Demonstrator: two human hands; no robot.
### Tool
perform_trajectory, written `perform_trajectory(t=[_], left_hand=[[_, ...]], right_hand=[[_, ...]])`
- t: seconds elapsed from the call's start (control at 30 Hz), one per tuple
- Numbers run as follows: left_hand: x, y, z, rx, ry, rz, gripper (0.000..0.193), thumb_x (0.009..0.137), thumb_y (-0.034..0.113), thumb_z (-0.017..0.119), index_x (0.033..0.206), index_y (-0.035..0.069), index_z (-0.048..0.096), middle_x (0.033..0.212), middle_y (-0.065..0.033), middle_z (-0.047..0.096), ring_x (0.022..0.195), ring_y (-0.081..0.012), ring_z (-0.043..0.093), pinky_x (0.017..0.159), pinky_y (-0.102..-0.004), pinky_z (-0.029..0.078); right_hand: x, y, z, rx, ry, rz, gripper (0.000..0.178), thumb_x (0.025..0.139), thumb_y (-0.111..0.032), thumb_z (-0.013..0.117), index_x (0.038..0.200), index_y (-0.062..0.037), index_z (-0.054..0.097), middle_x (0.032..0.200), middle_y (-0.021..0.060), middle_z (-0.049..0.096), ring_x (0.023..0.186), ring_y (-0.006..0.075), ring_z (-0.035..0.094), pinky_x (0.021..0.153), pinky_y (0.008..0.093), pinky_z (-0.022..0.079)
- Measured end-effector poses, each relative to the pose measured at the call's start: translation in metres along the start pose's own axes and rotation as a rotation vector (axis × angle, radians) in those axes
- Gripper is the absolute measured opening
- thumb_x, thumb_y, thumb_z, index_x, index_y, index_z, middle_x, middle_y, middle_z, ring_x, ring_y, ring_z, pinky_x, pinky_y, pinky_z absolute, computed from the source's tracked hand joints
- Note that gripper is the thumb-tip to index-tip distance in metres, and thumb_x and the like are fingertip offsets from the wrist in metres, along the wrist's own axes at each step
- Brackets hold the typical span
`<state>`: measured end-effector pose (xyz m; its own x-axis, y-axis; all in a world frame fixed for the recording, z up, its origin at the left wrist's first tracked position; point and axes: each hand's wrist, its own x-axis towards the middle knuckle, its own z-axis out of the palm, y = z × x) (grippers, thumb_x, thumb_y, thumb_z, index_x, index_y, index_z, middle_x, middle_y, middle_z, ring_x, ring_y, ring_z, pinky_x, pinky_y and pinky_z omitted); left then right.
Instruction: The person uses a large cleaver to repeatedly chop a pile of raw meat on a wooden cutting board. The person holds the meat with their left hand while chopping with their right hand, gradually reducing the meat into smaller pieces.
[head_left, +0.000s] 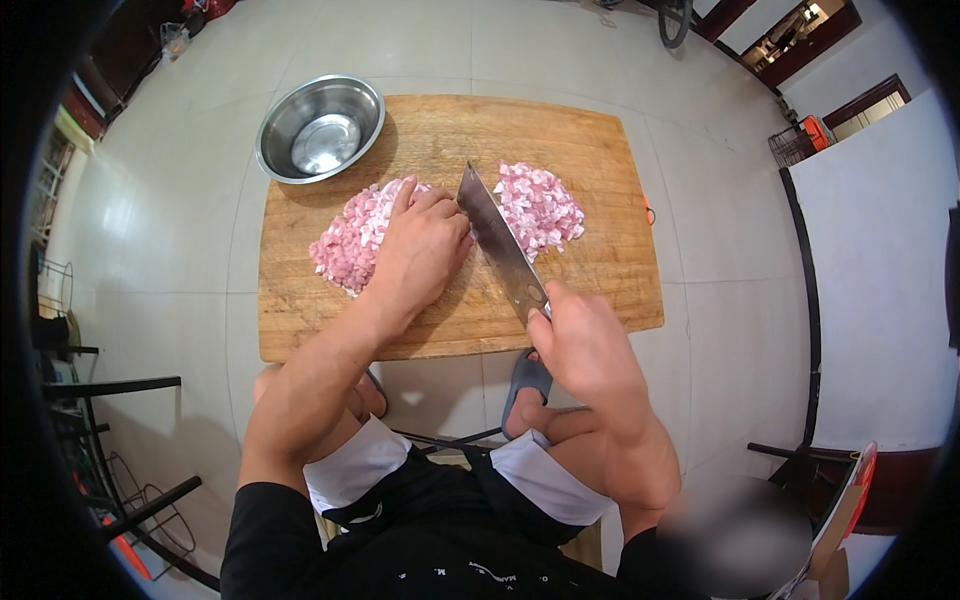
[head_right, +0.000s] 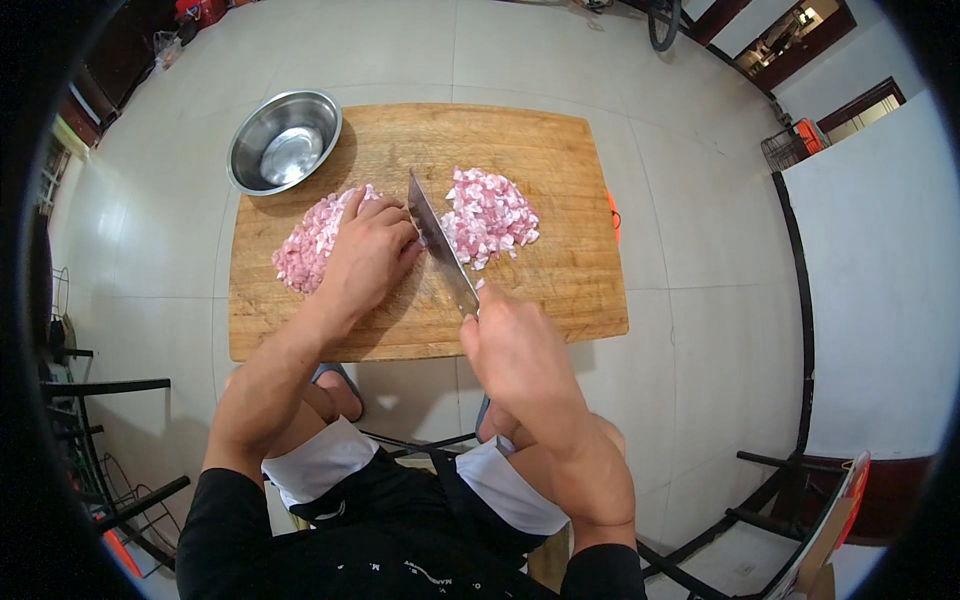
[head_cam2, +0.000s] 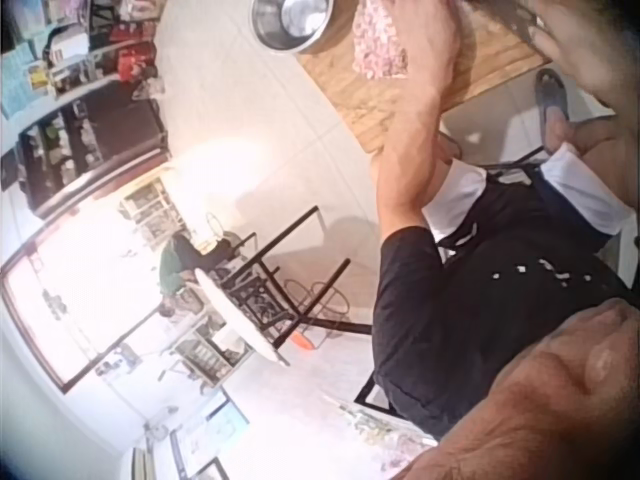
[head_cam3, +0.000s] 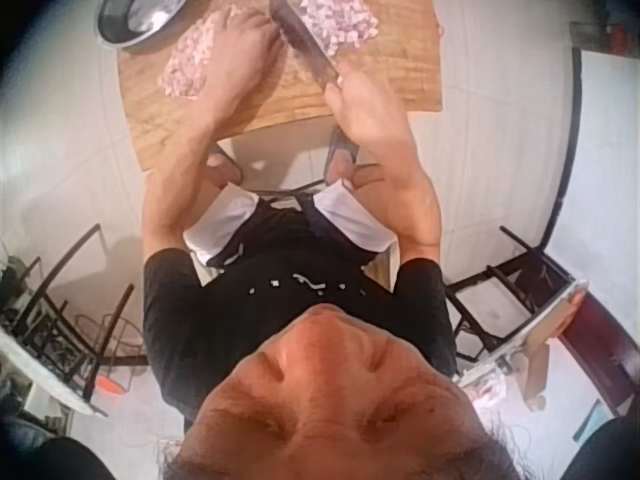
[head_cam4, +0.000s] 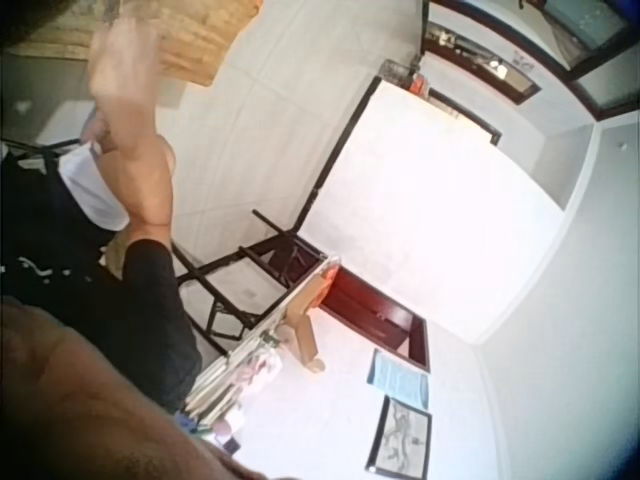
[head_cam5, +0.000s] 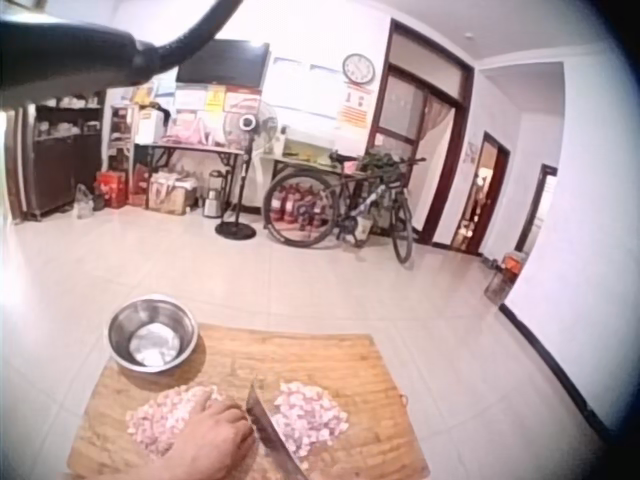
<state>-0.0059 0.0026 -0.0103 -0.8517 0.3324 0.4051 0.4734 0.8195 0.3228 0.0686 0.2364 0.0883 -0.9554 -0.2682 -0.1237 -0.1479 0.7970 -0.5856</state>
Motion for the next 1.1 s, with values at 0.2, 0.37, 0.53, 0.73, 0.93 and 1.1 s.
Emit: perform_trajectory(t=[0.2, 0.37, 0.53, 0.73, 0.93, 1.1], left_hand=[[0.003, 0.001, 0.003, -0.042, 0.0, 0.049, 0.007, 0.089, 0.012, 0.078, 0.09, 0.007, 0.073, 0.097, -0.0087, 0.072, 0.113, -0.0303, 0.068, 0.126, -0.0592, 0.04], [0.002, -0.005, -0.004, -0.012, -0.093, 0.042, 0.006, 0.089, 0.011, 0.078, 0.089, 0.008, 0.073, 0.096, -0.0086, 0.073, 0.109, -0.0299, 0.07, 0.126, -0.0588, 0.04], [0.007, -0.002, 0.001, -0.012, -0.105, 0.073, 0.007, 0.088, 0.012, 0.078, 0.088, 0.009, 0.072, 0.095, -0.0079, 0.073, 0.108, -0.0297, 0.07, 0.126, -0.059, 0.04], [-0.003, 0.005, -0.002, -0.118, -0.127, 0.144, 0.009, 0.086, 0.012, 0.079, 0.088, 0.009, 0.071, 0.094, -0.0059, 0.068, 0.107, -0.0289, 0.07, 0.128, -0.0606, 0.036], [-0.014, 0.005, 0.004, -0.041, 0.012, 0.062, 0.008, 0.092, 0.015, 0.08, 0.096, 0.011, 0.075, 0.095, -0.0054, 0.07, 0.108, -0.0278, 0.07, 0.129, -0.0621, 0.034], [-0.014, 0.006, 0.007, -0.024, 0.044, 0.036, 0.009, 0.092, 0.016, 0.082, 0.097, 0.012, 0.076, 0.096, -0.0047, 0.072, 0.108, -0.0265, 0.071, 0.13, -0.0625, 0.035]], right_hand=[[0.001, -0.003, -0.004, -0.12, -0.036, -0.218, 0.025, 0.105, -0.016, 0.063, 0.096, 0.0063, 0.061, 0.08, 0.033, 0.071, 0.078, 0.0516, 0.073, 0.073, 0.0591, 0.057], [0.034, -0.024, 0.008, -0.156, -0.186, 0.09, 0.023, 0.102, -0.015, 0.067, 0.1, 0.0079, 0.068, 0.097, 0.0363, 0.074, 0.097, 0.0555, 0.073, 0.086, 0.0629, 0.057], [0.063, -0.017, 0.018, -0.138, -0.125, 0.042, 0.026, 0.101, -0.016, 0.071, 0.105, 0.0098, 0.07, 0.1, 0.038, 0.075, 0.104, 0.0566, 0.073, 0.091, 0.0621, 0.059], [0.077, 0.007, 0.026, 0.26, -0.111, 0.256, 0.025, 0.1, -0.014, 0.063, 0.101, 0.0112, 0.066, 0.08, 0.0284, 0.075, 0.067, 0.0411, 0.078, 0.067, 0.0533, 0.062], [0.057, 0.016, 0.039, 0.51, 0.125, 0.366, 0.025, 0.101, -0.015, 0.061, 0.099, 0.0095, 0.066, 0.073, 0.0225, 0.072, 0.054, 0.0294, 0.075, 0.056, 0.0452, 0.057], [0.026, -0.001, 0.011, 0.174, 0.078, 0.173, 0.031, 0.104, -0.021, 0.066, 0.098, 0.009, 0.068, 0.081, 0.0313, 0.073, 0.073, 0.046, 0.077, 0.07, 0.055, 0.06]])
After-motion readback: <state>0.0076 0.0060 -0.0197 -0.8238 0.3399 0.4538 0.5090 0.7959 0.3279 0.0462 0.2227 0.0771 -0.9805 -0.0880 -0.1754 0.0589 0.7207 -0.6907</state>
